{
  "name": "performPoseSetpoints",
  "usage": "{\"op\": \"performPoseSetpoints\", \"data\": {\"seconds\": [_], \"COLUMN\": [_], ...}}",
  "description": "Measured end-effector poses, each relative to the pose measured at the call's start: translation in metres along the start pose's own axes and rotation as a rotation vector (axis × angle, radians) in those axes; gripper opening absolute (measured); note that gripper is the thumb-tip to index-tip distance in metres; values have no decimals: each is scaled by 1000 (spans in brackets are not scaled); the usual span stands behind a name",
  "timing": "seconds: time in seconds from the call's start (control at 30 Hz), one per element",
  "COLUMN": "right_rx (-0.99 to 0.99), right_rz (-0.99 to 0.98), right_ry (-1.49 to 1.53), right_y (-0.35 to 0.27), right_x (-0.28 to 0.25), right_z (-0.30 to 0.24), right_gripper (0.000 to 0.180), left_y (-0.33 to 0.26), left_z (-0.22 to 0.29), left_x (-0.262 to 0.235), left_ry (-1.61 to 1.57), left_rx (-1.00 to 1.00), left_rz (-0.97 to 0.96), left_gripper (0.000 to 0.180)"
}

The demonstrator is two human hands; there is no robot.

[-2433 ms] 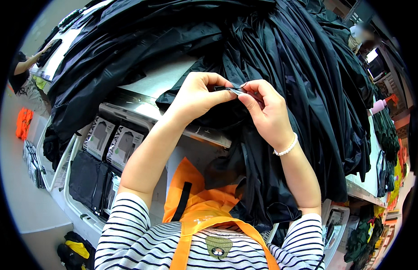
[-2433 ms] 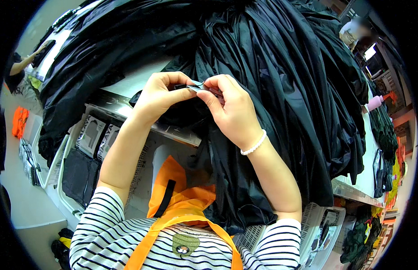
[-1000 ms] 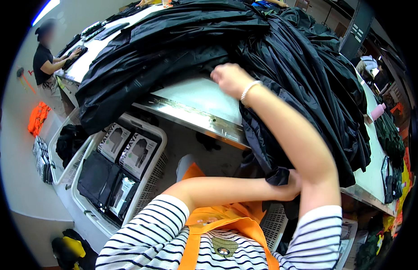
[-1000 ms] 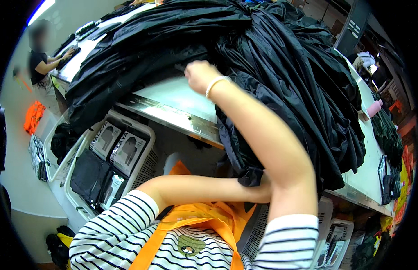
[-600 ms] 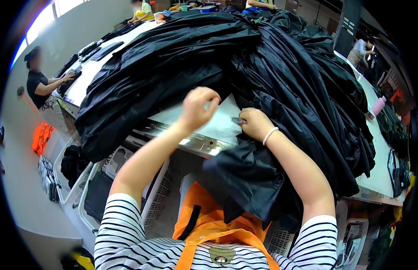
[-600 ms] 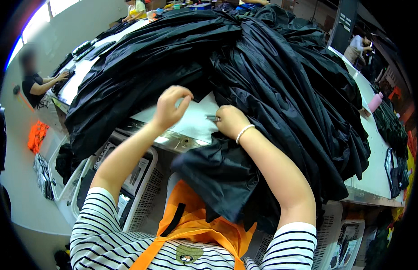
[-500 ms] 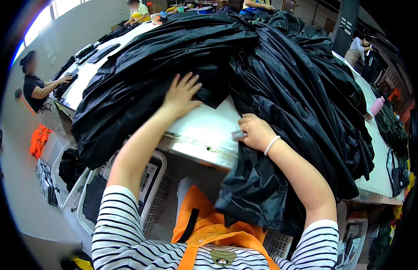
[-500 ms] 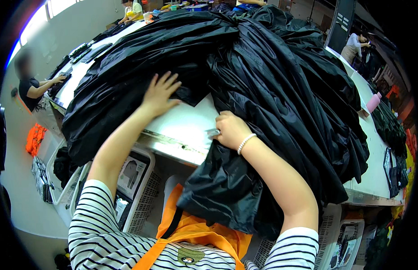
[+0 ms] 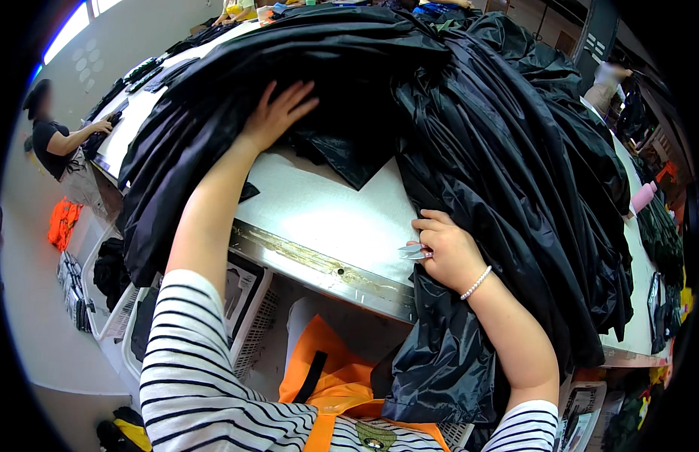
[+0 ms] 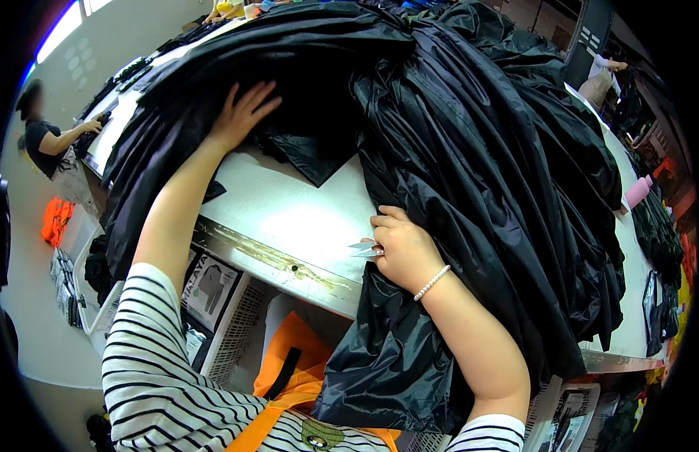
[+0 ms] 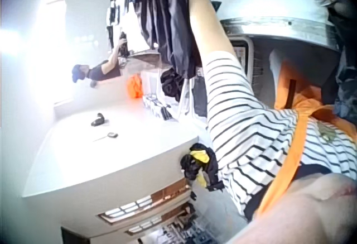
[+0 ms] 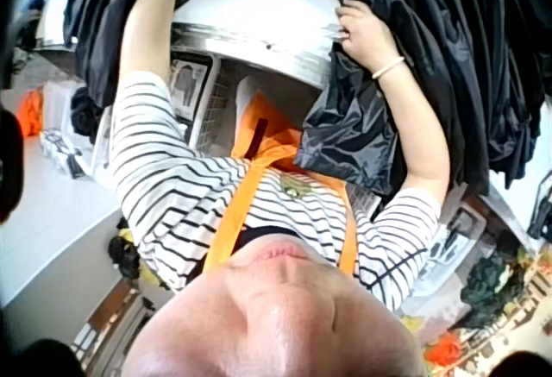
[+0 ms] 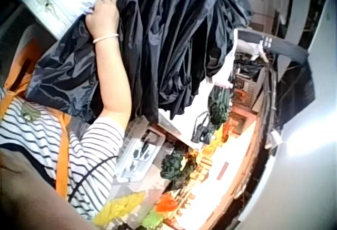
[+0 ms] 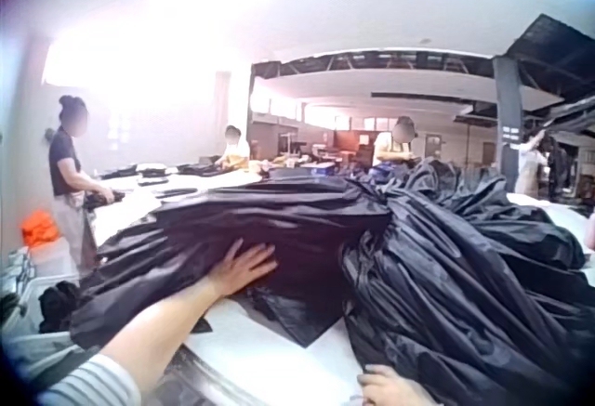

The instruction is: The person repeatedly picks up black garments from a pile, unfolds them, and checks seams and edges by hand. They place each item back on the pile and continue with the next garment. The workspace is a table with stacked clothes and nearby storage bins.

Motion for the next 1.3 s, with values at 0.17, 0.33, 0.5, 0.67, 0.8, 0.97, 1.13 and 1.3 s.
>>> {"op": "performPoseSetpoints", "data": {"seconds": [0.17,0.33,0.5,0.67,0.8,0.97,1.13,1.3], "right_rx": [-27,-29,118,253,457,293,227,-158], "right_rz": [56,131,380,526,432,506,335,386], "right_ry": [-10,-14,153,128,-12,-138,-17,298], "right_y": [7,7,18,24,27,26,6,-8], "right_x": [6,6,14,17,21,32,20,-11], "right_z": [-3,3,14,39,55,68,41,-64], "right_gripper": [12,13,15,19,22,23,22,15], "left_y": [-37,-2,3,-29,-65,-115,-135,-127], "left_z": [30,79,122,134,137,155,123,96], "left_x": [-54,-51,-89,-148,-196,-239,-252,-240], "left_ry": [-668,-576,-849,-925,-970,-979,-926,-1209], "left_rx": [248,-191,-384,-280,-268,-246,-287,-437], "left_rz": [-53,-219,-108,-131,82,97,132,-56], "left_gripper": [58,29,15,15,17,22,22,14]}}
Point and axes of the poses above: each hand's wrist, its own y-axis towards the middle knuckle, its own x-axis out of the palm, z = x × y, the point moved 2 cm from there along y, towards the middle knuckle, and after that the axes turned 5 degrees about -x, right-handed, at the moved point
